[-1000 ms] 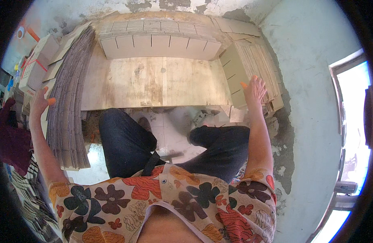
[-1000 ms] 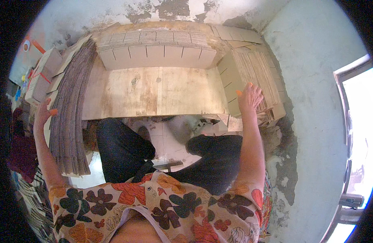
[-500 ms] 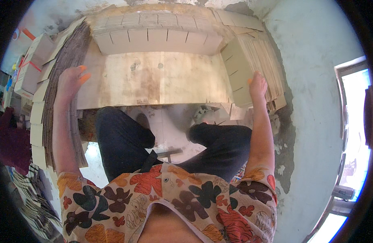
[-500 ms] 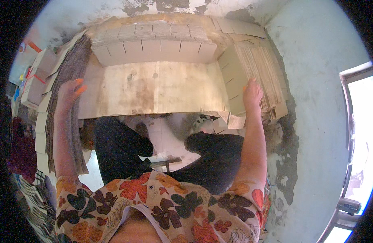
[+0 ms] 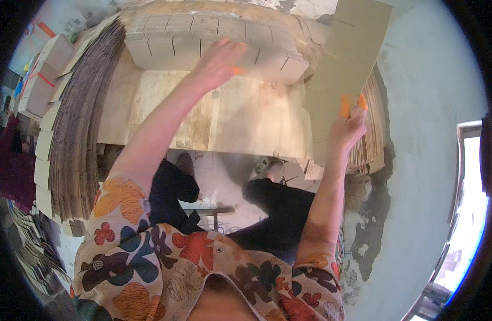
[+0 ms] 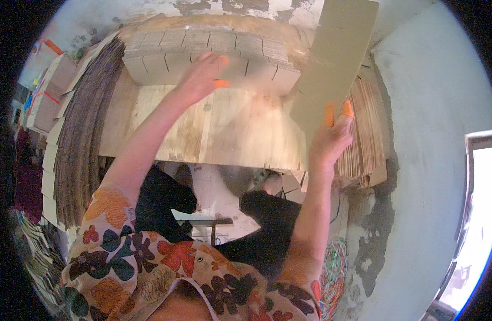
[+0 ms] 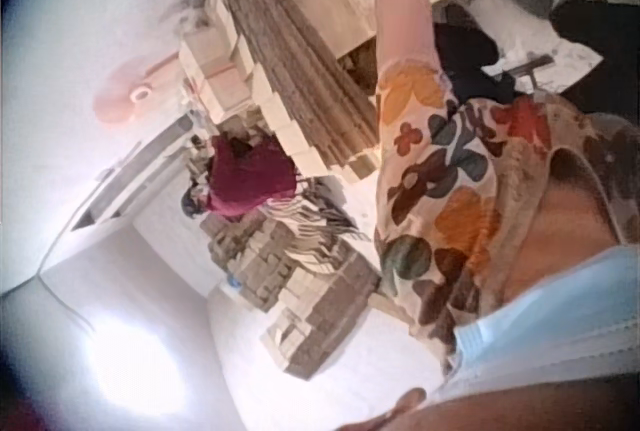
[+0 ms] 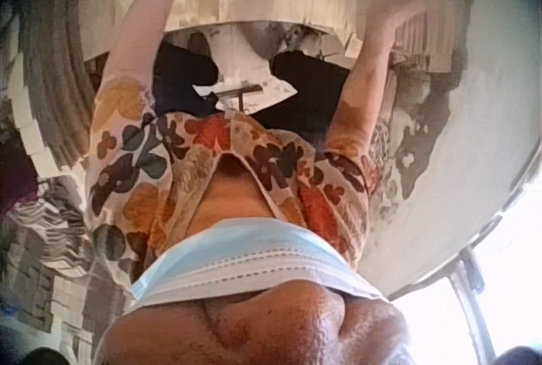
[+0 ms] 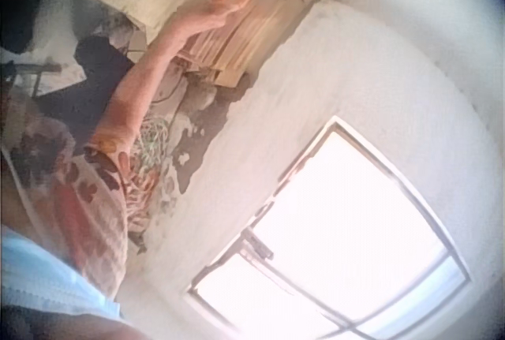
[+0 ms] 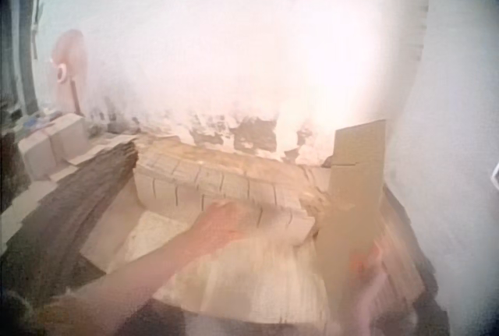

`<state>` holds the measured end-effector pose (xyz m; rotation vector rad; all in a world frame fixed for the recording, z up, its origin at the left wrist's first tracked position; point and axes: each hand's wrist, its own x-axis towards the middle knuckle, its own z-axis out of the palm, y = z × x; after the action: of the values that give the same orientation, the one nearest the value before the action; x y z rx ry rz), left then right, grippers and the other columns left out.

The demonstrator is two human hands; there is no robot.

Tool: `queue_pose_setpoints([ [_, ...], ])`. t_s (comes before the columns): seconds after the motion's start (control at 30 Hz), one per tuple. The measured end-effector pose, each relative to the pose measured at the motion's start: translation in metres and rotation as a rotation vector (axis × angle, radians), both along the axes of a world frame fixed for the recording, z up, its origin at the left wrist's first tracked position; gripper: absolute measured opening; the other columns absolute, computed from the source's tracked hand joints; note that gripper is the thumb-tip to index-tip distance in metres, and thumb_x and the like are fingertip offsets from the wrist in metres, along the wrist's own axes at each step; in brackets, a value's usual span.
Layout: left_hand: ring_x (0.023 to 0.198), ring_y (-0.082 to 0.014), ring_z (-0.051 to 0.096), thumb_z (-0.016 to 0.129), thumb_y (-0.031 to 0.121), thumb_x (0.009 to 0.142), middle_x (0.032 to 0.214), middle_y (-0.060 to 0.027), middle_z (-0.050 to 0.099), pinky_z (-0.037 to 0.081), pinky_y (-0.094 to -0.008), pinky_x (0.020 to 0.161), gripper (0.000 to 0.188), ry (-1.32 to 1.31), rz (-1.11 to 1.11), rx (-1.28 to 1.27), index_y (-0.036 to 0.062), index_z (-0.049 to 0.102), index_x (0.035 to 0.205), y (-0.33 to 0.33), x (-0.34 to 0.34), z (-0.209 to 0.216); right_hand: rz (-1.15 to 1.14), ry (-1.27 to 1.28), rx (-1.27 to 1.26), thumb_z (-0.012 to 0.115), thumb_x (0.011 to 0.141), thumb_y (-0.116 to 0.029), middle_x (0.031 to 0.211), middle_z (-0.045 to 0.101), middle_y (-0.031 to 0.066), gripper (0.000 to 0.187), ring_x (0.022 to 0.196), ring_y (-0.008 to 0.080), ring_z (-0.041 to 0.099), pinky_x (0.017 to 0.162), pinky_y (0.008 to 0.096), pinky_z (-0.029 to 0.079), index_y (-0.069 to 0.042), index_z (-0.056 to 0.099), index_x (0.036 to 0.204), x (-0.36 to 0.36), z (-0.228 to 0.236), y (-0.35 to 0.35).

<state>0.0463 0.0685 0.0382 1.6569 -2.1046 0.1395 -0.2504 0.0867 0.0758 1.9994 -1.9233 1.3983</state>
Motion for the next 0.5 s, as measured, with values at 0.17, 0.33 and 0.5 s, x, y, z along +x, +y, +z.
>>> queue_pose_setpoints([
  [0.17, 0.104, -0.0258, 0.049, 0.071, 0.023, 0.073, 0.103, -0.0116, 0.055, 0.037, -0.0380, 0.093, 0.046, -0.041, -0.022, 0.045, 0.0039, 0.050, 0.109, -0.064, -0.044, -0.018, 0.045, -0.010, 0.048, 0.059, 0.088, -0.009, 0.098, 0.064, 0.0189, 0.036, 0.081, 0.0280, 0.066, 0.064, 0.0363, 0.051, -0.008, 0.048, 0.123, 0.012, -0.013, -0.009],
  [0.33, 0.094, -0.0250, 0.053, 0.067, 0.015, 0.071, 0.092, -0.0065, 0.058, 0.040, -0.0367, 0.087, 0.032, -0.155, 0.006, -0.045, 0.0062, 0.054, 0.100, -0.098, -0.051, -0.045, 0.113, -0.036, -0.010, 0.060, 0.088, -0.010, 0.101, 0.064, 0.0160, 0.038, 0.082, 0.0257, 0.066, 0.066, 0.0358, 0.052, -0.009, 0.047, 0.124, 0.014, -0.020, -0.013],
  [0.5, 0.091, -0.0238, 0.055, 0.056, 0.008, 0.075, 0.084, -0.0060, 0.060, 0.042, -0.0360, 0.084, 0.015, -0.076, -0.123, -0.131, 0.0073, 0.058, 0.090, -0.099, -0.042, -0.048, 0.081, -0.018, 0.022, 0.059, 0.089, -0.012, 0.098, 0.065, 0.0154, 0.040, 0.080, 0.0260, 0.066, 0.066, 0.0348, 0.052, -0.009, 0.045, 0.127, 0.020, -0.019, -0.010],
])
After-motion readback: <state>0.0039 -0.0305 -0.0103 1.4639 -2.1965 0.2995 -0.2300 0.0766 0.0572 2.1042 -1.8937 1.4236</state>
